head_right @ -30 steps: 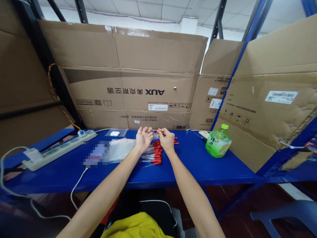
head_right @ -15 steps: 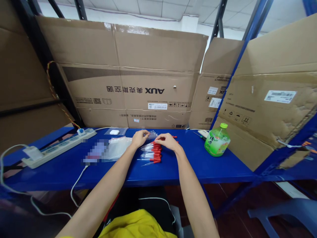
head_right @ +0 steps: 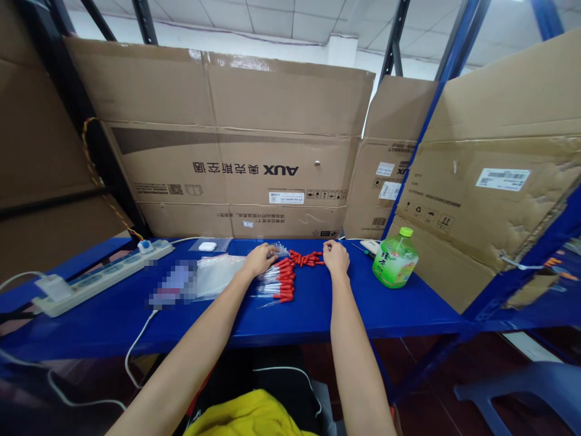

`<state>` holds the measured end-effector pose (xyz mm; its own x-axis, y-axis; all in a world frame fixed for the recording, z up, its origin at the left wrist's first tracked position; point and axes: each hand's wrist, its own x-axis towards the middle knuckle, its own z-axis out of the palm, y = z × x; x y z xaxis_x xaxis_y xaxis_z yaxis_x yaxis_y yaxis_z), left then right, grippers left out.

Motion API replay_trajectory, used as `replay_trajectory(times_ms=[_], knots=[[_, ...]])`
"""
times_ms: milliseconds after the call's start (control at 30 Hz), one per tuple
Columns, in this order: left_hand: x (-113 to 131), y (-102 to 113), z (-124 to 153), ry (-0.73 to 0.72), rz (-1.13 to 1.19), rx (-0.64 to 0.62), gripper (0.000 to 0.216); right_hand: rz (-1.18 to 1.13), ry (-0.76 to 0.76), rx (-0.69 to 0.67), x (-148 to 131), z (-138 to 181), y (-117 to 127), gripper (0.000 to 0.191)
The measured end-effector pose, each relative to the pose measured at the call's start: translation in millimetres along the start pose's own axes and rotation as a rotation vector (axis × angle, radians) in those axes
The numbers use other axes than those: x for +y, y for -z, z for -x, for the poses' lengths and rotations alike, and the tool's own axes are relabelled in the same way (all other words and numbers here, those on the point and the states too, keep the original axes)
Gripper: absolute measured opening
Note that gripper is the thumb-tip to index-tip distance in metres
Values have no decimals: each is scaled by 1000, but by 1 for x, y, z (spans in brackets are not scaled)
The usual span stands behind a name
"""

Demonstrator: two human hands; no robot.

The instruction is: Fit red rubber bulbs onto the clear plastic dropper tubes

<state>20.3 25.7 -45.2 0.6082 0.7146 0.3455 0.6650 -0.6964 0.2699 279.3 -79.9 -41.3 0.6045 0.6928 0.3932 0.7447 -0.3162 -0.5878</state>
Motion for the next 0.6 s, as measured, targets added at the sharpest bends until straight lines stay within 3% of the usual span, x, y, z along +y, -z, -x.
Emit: replay_trajectory(times_ms=[233,433,600], knots=[[1,-2,-4,33,-38,-50,21,103,92,-220,22,-6,-24,50],[1,6,-3,39,-5,-114,14,87,90,-235,24,-8,-32,30],[-3,6,-5,-103,87,-122,21,63,49,-158,26,-10,-32,15]])
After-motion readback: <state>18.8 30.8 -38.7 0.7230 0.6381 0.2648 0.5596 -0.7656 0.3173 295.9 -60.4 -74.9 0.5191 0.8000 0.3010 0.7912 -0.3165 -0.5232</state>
